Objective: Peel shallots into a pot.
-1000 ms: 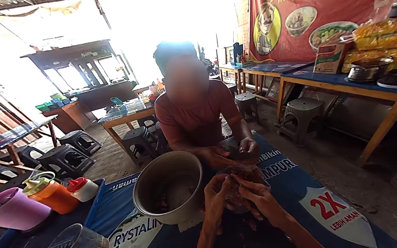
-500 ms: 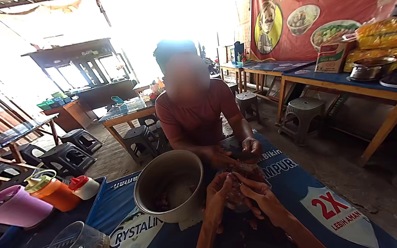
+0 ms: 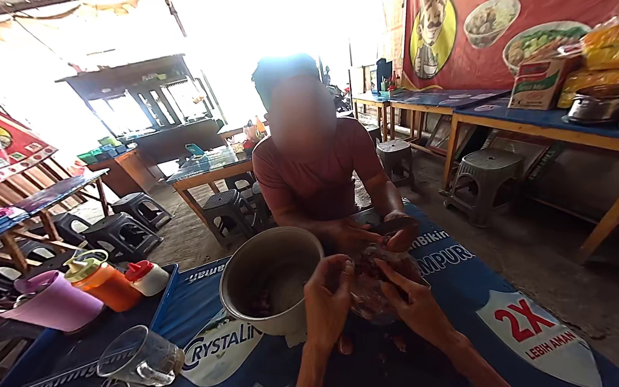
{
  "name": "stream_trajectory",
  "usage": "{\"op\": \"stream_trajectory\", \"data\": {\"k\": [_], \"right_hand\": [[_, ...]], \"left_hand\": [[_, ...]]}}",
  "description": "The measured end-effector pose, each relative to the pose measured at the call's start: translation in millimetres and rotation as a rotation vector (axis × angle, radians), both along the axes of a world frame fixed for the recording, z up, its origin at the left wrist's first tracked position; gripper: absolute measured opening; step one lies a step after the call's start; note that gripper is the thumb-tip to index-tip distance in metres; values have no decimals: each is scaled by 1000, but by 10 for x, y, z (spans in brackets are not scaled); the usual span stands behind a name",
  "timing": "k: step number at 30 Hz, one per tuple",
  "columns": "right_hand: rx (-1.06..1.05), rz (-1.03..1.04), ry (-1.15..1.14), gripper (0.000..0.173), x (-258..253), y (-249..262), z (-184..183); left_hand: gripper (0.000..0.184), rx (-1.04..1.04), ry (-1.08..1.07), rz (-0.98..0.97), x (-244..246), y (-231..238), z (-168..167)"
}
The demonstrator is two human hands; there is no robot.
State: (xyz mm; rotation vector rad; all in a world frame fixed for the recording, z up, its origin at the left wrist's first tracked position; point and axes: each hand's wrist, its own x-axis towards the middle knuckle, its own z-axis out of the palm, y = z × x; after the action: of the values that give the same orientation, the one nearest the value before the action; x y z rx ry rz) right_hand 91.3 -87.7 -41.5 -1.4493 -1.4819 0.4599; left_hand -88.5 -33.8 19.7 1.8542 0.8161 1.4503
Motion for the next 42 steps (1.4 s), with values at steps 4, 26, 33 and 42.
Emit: {"op": "stream_trajectory", "data": {"k": [4, 26, 33, 42], "right_hand": [[-127, -29, -128, 56, -28, -25, 16], [-145, -98, -193, 49, 42, -19, 48], [-181, -105, -191, 48, 98, -13, 69], [-426, -33, -258, 49, 160, -20, 153]], "left_hand": [[22, 144, 328, 344, -346, 141, 207], [39, 260, 646, 135, -3, -302, -725], [47, 320, 748, 52, 243, 22, -751], [31, 296, 901, -23, -142, 47, -643]]}}
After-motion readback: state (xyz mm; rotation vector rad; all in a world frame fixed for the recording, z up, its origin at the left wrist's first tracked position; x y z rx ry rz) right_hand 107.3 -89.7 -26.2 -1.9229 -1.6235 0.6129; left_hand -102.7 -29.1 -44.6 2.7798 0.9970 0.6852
